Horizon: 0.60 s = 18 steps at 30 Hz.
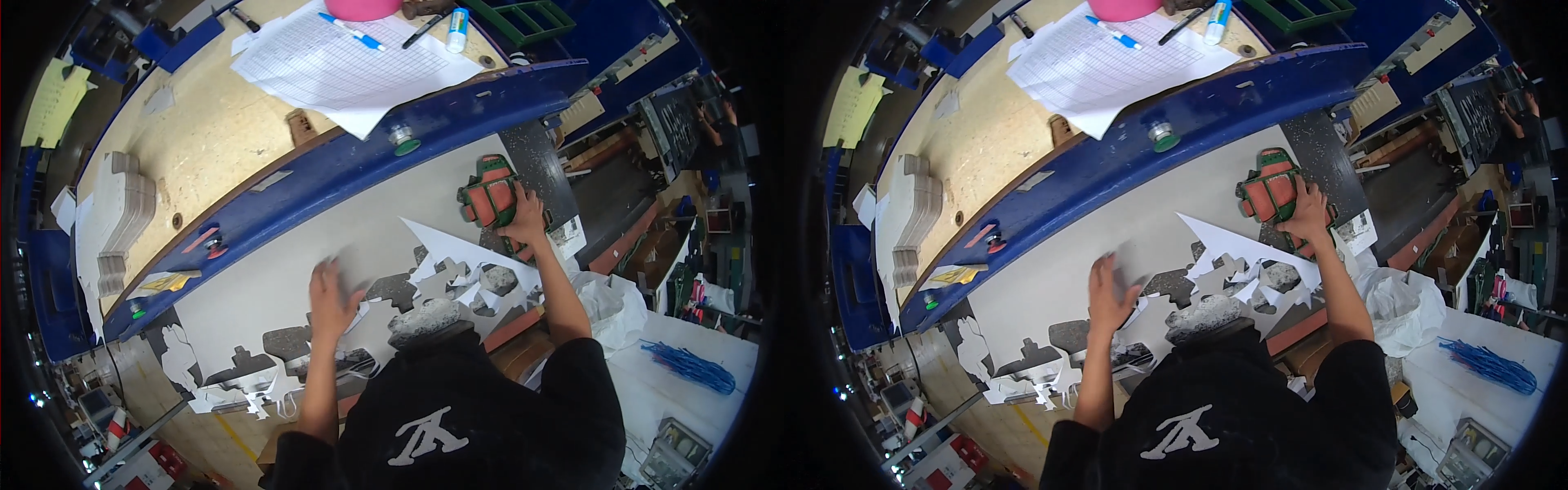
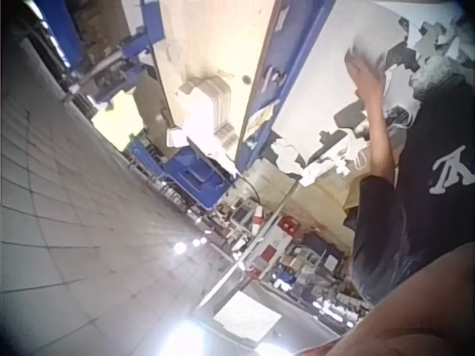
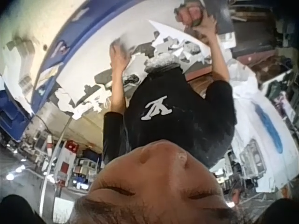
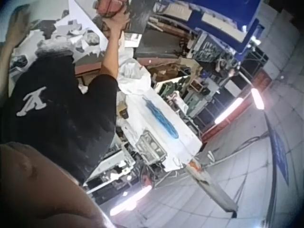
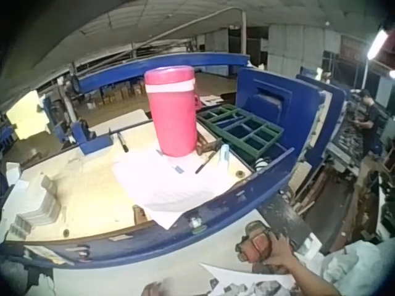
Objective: Using a hydraulic die-cutting machine to cut shoe patterns from synthetic material sheets.
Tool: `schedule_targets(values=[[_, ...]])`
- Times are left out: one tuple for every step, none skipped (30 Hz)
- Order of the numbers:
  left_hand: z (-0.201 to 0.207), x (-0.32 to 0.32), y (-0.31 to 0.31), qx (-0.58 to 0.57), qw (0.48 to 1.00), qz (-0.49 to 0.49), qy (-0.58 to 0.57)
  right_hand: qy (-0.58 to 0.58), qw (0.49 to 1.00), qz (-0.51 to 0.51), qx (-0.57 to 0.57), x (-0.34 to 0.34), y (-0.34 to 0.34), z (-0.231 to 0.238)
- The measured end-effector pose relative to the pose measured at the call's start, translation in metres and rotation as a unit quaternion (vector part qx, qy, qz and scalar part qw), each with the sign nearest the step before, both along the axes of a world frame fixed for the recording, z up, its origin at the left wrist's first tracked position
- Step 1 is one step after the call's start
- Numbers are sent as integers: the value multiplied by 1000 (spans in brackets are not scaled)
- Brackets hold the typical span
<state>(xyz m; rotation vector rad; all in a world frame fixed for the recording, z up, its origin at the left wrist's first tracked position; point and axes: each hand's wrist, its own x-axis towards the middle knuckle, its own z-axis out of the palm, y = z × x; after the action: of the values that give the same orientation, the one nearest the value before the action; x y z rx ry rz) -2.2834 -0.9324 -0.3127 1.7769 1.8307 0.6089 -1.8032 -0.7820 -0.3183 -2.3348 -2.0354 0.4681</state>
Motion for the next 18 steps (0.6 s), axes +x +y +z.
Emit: schedule_targets(values=[[-14,21,10,-3,1000,-6,-4,66,997,5,34,18,-6,-8],[-23,38,16,-16,996,-30,82,66,997,2,31,33,-9,-10],[-31,47,19,-30,984,-52,166,117,990,3,74,46,-14,-10],[-38,48,19,-37,984,-49,167,171,979,8,113,45,-18,-4],[-44,46,17,-32,984,-48,166,182,974,0,137,47,-26,5],[-48,44,19,-25,985,-45,165,184,974,7,131,51,-34,13],[-46,49,22,-17,986,-40,159,220,959,13,179,65,-45,21],[-43,55,24,-23,987,-30,159,257,939,21,227,71,-53,29],[-42,60,27,-6,992,-18,128,262,938,47,224,65,-58,47],[-42,64,30,12,995,-4,97,266,935,74,222,56,-59,73],[-46,68,35,34,996,-59,51,253,941,94,203,34,-56,98],[-49,80,43,59,992,-115,-1,256,941,105,196,20,-54,113],[-41,102,57,61,979,-195,-24,241,943,138,185,7,-50,120],[-29,126,67,63,959,-270,-47,228,942,173,173,-6,-45,126],[-25,147,73,95,963,-250,-41,242,943,176,146,-23,-39,130],[-24,162,72,126,964,-230,-33,247,941,184,140,-41,-31,135],[-29,168,66,122,967,-221,-29,207,945,228,108,-60,-22,140],[-35,173,61,91,965,-242,29,160,947,269,79,-76,-15,144]])
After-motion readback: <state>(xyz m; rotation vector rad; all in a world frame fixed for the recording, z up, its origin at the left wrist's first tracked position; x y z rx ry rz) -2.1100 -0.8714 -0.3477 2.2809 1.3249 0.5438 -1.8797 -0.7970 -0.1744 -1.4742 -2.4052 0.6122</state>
